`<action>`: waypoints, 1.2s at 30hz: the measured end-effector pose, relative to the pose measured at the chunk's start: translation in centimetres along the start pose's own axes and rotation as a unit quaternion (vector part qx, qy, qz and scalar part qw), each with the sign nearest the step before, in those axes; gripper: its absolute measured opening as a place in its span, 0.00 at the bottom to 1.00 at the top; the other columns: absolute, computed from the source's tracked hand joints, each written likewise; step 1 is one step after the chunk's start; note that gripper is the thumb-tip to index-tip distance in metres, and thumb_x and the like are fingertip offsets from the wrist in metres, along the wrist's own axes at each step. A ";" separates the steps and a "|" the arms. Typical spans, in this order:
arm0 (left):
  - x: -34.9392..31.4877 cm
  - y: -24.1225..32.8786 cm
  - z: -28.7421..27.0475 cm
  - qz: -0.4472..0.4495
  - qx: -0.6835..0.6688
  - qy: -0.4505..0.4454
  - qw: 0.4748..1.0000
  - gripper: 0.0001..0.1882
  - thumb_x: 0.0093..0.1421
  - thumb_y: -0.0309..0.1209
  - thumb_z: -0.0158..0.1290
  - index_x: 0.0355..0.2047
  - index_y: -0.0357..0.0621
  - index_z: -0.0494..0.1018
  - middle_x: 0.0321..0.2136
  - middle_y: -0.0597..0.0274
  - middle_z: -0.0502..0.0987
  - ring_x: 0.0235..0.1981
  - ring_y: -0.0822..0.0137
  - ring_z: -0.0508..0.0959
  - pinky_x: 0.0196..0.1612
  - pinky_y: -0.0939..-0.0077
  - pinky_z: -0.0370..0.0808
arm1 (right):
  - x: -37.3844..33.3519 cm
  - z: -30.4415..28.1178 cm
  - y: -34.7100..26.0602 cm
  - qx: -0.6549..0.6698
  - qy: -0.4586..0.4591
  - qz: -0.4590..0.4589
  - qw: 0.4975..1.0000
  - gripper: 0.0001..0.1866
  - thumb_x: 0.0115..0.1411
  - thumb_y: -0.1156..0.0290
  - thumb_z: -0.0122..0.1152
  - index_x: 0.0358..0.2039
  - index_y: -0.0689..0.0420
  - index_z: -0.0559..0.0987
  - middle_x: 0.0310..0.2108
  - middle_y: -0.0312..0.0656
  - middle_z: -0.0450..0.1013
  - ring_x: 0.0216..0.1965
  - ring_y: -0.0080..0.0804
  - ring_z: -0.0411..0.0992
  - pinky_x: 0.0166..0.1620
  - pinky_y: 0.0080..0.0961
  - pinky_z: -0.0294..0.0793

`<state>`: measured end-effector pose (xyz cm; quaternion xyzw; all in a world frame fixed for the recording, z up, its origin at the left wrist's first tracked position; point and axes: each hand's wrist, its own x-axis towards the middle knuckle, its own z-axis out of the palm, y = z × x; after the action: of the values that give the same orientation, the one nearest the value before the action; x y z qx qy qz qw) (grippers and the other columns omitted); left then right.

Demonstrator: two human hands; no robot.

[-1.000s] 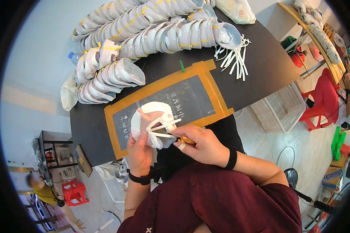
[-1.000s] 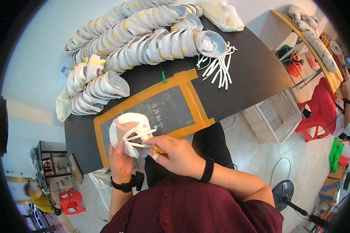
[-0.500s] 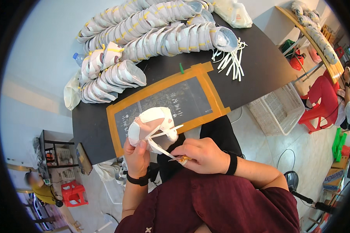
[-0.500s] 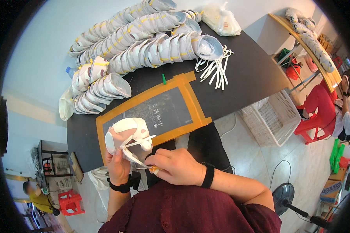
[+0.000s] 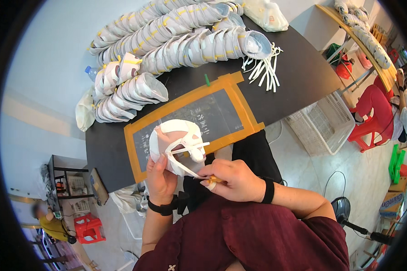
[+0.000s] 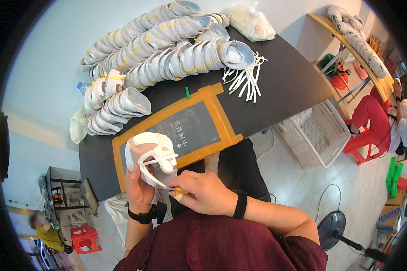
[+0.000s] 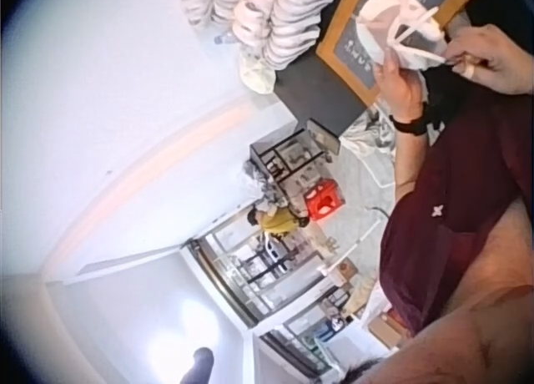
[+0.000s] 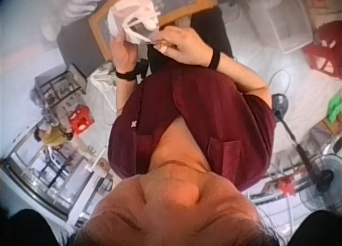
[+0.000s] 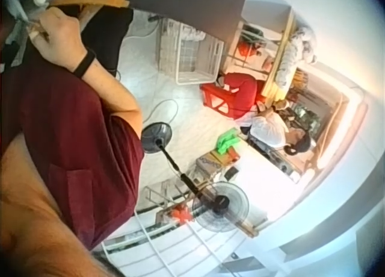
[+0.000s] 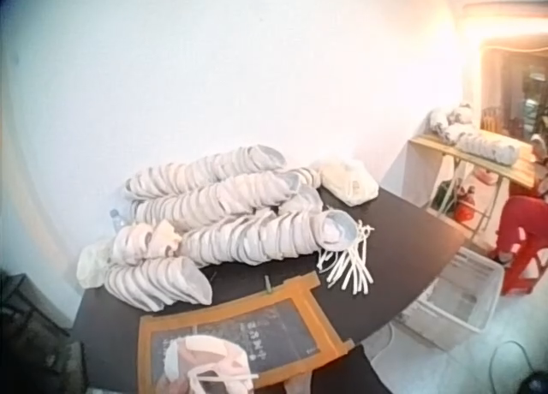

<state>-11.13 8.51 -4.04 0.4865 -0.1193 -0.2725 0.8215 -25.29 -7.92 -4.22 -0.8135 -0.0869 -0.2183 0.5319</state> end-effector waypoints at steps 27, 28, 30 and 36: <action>1.7 0.6 1.8 -0.047 -0.005 -0.001 0.999 0.23 0.62 0.30 0.53 0.57 0.40 0.65 0.48 0.60 0.75 0.45 0.68 0.75 0.45 0.74 0.73 | 5.3 -8.2 5.6 0.248 -0.091 0.266 0.927 0.08 0.62 0.68 0.60 0.36 0.60 0.79 0.30 0.29 0.70 0.33 0.17 0.66 0.39 0.19 0.67; 1.8 0.7 1.8 -0.052 -0.001 0.000 0.999 0.23 0.62 0.29 0.53 0.57 0.40 0.65 0.47 0.60 0.75 0.45 0.68 0.76 0.46 0.74 0.73 | 5.3 -8.5 5.7 0.269 -0.112 0.281 0.914 0.08 0.62 0.68 0.59 0.37 0.60 0.79 0.30 0.28 0.71 0.32 0.15 0.65 0.37 0.17 0.66; 1.8 0.9 1.7 -0.064 0.009 -0.001 0.998 0.23 0.62 0.30 0.53 0.57 0.40 0.65 0.47 0.61 0.75 0.45 0.68 0.76 0.46 0.74 0.73 | 5.3 -8.8 6.1 0.290 -0.128 0.298 0.900 0.09 0.62 0.68 0.59 0.38 0.59 0.79 0.30 0.27 0.71 0.31 0.13 0.64 0.35 0.15 0.65; 1.8 0.7 0.8 -0.082 0.013 0.018 0.996 0.22 0.62 0.30 0.53 0.57 0.40 0.65 0.48 0.59 0.76 0.46 0.66 0.76 0.49 0.71 0.73 | 5.3 -8.4 7.6 0.321 -0.171 0.331 0.871 0.07 0.61 0.68 0.59 0.38 0.56 0.80 0.30 0.25 0.70 0.29 0.11 0.61 0.31 0.12 0.60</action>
<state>-9.76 7.19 -3.14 0.5098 -0.0676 -0.3283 0.7923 -19.96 -19.20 -5.30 -0.6042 0.0327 0.1524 0.7815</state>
